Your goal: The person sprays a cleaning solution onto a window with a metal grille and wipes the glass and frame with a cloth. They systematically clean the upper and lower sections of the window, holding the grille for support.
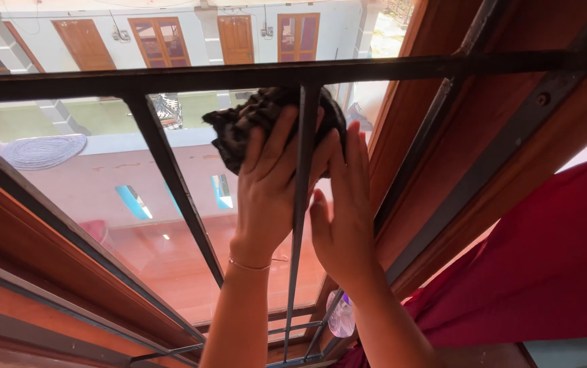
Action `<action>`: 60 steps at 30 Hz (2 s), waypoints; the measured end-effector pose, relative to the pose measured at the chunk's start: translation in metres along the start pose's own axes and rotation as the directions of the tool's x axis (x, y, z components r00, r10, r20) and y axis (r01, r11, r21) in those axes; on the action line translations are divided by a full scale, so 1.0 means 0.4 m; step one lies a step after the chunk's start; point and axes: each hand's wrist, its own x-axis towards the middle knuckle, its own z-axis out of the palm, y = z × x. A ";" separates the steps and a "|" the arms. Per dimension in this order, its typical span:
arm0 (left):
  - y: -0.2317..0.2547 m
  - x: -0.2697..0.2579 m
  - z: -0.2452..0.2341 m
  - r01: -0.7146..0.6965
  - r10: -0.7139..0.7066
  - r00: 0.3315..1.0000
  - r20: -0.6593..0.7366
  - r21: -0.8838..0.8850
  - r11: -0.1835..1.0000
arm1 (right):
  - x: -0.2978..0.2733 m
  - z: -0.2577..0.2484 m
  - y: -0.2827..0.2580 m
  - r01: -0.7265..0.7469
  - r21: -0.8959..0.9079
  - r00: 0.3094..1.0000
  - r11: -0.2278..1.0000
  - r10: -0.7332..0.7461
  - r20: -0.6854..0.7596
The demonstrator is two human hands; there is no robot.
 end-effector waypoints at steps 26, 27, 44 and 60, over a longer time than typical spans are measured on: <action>0.019 0.022 0.221 -0.022 0.253 0.931 -0.261 0.654 0.756 | -0.022 -0.051 0.198 0.074 0.871 0.969 0.486 0.170 -0.178; 0.028 -0.027 0.230 -0.019 0.248 0.933 -0.260 0.654 0.756 | -0.020 -0.054 0.186 0.069 0.871 0.970 0.486 0.173 -0.173; 0.024 0.216 0.051 -0.300 0.377 0.920 -0.109 0.424 0.855 | -0.014 -0.079 0.086 -0.088 0.862 0.940 0.500 0.327 -0.094; 0.039 0.217 0.031 -0.323 0.343 0.936 0.078 0.579 0.749 | -0.023 -0.090 0.084 -0.112 0.823 0.923 0.557 0.365 -0.121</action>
